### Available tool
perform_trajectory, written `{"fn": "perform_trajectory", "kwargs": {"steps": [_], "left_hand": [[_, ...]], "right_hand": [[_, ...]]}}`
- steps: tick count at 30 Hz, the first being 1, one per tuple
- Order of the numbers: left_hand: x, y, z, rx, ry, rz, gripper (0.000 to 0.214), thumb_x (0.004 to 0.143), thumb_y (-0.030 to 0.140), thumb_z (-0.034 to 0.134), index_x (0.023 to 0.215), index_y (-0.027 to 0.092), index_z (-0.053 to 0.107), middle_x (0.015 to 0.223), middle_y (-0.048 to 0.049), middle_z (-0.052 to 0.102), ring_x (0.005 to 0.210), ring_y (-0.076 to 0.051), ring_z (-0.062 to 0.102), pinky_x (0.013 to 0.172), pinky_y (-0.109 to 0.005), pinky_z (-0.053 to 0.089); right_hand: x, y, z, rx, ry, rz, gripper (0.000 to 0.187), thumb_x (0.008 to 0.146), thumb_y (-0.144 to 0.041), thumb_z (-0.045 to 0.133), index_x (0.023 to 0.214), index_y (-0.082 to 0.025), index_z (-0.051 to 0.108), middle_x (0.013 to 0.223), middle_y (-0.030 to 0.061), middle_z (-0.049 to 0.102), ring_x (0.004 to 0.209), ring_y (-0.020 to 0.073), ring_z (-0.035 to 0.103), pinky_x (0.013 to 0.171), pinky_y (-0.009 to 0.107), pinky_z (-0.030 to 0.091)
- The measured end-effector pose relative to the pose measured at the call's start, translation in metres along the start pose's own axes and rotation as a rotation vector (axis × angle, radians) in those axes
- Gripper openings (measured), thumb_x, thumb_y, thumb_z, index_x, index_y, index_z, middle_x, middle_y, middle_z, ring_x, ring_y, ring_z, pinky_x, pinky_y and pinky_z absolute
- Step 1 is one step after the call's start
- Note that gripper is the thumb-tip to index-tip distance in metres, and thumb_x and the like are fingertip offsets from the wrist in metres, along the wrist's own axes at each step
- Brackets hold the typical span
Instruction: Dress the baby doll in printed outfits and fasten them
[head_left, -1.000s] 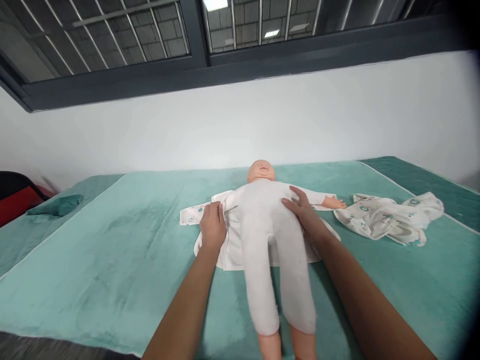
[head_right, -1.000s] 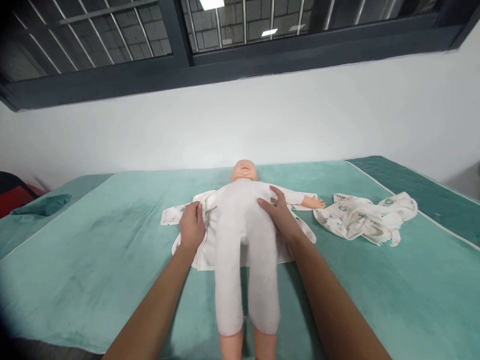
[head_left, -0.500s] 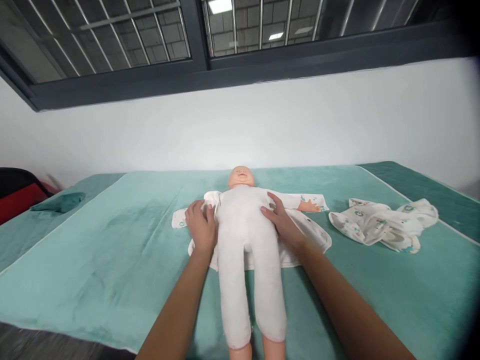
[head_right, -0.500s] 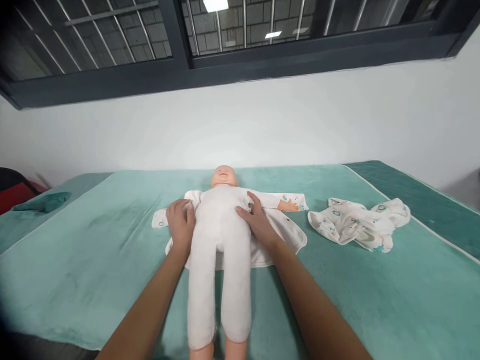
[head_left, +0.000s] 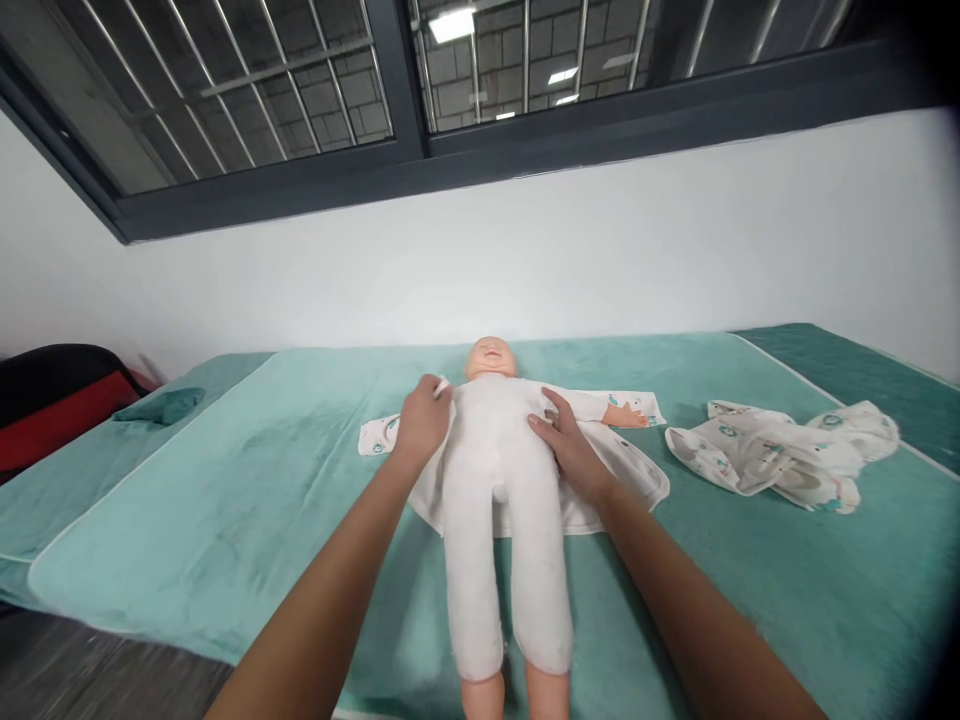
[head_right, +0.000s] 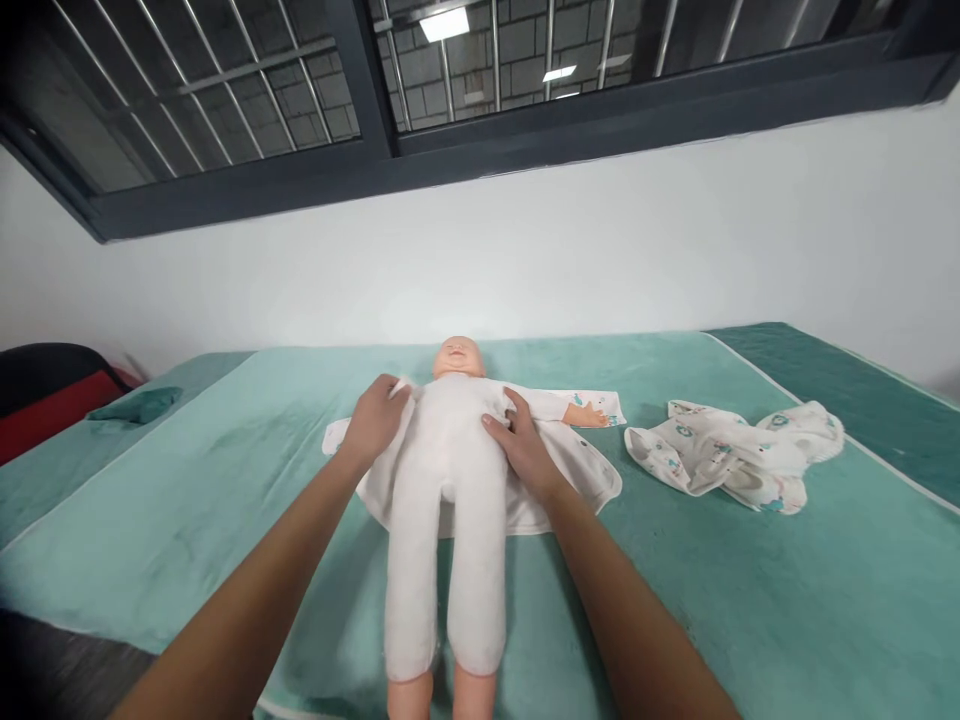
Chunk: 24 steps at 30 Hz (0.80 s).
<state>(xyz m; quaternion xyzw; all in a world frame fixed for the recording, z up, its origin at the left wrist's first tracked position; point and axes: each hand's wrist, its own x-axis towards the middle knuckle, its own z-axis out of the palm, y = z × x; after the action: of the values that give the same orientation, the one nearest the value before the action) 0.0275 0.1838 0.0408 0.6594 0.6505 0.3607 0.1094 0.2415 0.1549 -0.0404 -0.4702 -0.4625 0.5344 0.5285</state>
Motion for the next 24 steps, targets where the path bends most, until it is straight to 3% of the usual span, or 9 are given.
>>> {"fn": "perform_trajectory", "kwargs": {"steps": [3, 5, 6, 7, 11, 14, 18, 21, 24], "left_hand": [[-0.013, 0.049, -0.010, -0.045, -0.263, 0.125, 0.011, 0.085, 0.025, 0.056, 0.081, 0.022, 0.065, 0.080, -0.0009, 0.071, 0.073, -0.017, 0.065, 0.066, -0.027, 0.046], [-0.024, 0.067, -0.013, -0.169, -0.551, 0.163, 0.019, 0.090, 0.030, 0.051, 0.097, 0.022, 0.067, 0.082, -0.0012, 0.072, 0.061, -0.015, 0.064, 0.058, -0.026, 0.045], [-0.028, 0.070, -0.013, -0.228, -0.596, 0.173, 0.024, 0.091, 0.031, 0.049, 0.105, 0.022, 0.066, 0.084, -0.0012, 0.072, 0.060, -0.014, 0.064, 0.057, -0.026, 0.045], [-0.031, 0.069, -0.013, -0.263, -0.573, 0.174, 0.027, 0.093, 0.031, 0.046, 0.111, 0.023, 0.064, 0.087, -0.0014, 0.072, 0.061, -0.014, 0.065, 0.057, -0.026, 0.045], [-0.034, 0.043, -0.011, -0.046, -0.160, 0.106, 0.024, 0.094, 0.028, 0.044, 0.104, 0.024, 0.065, 0.086, -0.0017, 0.071, 0.065, -0.016, 0.061, 0.059, -0.028, 0.040], [-0.046, 0.030, -0.013, 0.072, -0.186, 0.071, 0.017, 0.094, 0.030, 0.047, 0.089, 0.024, 0.062, 0.075, 0.0002, 0.068, 0.065, -0.018, 0.059, 0.059, -0.029, 0.036], [-0.059, 0.037, -0.012, -0.171, -0.384, 0.133, 0.023, 0.095, 0.035, 0.046, 0.081, 0.023, 0.058, 0.071, 0.0021, 0.064, 0.066, -0.016, 0.058, 0.061, -0.027, 0.041], [-0.046, 0.044, 0.001, -0.192, -0.267, 0.242, 0.020, 0.095, 0.030, 0.045, 0.085, 0.022, 0.061, 0.081, -0.0004, 0.067, 0.076, -0.017, 0.060, 0.071, -0.029, 0.045], [-0.021, 0.046, 0.022, -0.044, -0.134, 0.429, 0.017, 0.093, 0.018, 0.046, 0.094, 0.021, 0.063, 0.100, -0.0047, 0.070, 0.101, -0.022, 0.060, 0.090, -0.034, 0.045]], "right_hand": [[-0.001, 0.000, -0.001, 0.025, -0.003, 0.002, 0.086, 0.081, -0.062, 0.066, 0.153, -0.034, 0.028, 0.148, 0.0134, 0.045, 0.138, 0.0255, 0.046, 0.115, 0.044, 0.035], [-0.002, -0.001, -0.001, 0.027, -0.004, -0.007, 0.086, 0.081, -0.063, 0.066, 0.153, -0.033, 0.028, 0.148, 0.0135, 0.046, 0.138, 0.0264, 0.045, 0.114, 0.045, 0.036], [-0.003, -0.002, -0.001, 0.021, -0.004, -0.009, 0.086, 0.081, -0.063, 0.065, 0.153, -0.033, 0.028, 0.149, 0.0138, 0.045, 0.140, 0.0262, 0.043, 0.114, 0.045, 0.035], [-0.003, -0.002, -0.002, 0.011, -0.005, -0.005, 0.087, 0.081, -0.063, 0.065, 0.153, -0.032, 0.027, 0.151, 0.0144, 0.043, 0.141, 0.0257, 0.041, 0.115, 0.044, 0.034], [-0.003, -0.004, -0.002, -0.025, 0.007, 0.011, 0.087, 0.082, -0.064, 0.064, 0.153, -0.030, 0.028, 0.153, 0.0162, 0.039, 0.143, 0.0241, 0.040, 0.118, 0.042, 0.029], [-0.004, -0.007, -0.002, -0.057, 0.024, 0.002, 0.085, 0.081, -0.064, 0.064, 0.152, -0.030, 0.030, 0.151, 0.0148, 0.042, 0.145, 0.0239, 0.036, 0.118, 0.043, 0.028], [-0.007, -0.010, 0.000, -0.081, 0.032, -0.016, 0.079, 0.082, -0.060, 0.064, 0.150, -0.030, 0.035, 0.144, 0.0130, 0.051, 0.138, 0.0245, 0.045, 0.112, 0.042, 0.037], [-0.007, -0.005, 0.000, -0.114, 0.081, -0.093, 0.064, 0.082, -0.058, 0.064, 0.135, -0.026, 0.049, 0.118, 0.0088, 0.067, 0.109, 0.0244, 0.064, 0.094, 0.039, 0.051], [-0.004, 0.000, -0.009, -0.186, 0.214, -0.177, 0.041, 0.083, -0.057, 0.061, 0.103, -0.022, 0.063, 0.088, 0.0029, 0.070, 0.084, 0.0216, 0.065, 0.079, 0.036, 0.052]]}}
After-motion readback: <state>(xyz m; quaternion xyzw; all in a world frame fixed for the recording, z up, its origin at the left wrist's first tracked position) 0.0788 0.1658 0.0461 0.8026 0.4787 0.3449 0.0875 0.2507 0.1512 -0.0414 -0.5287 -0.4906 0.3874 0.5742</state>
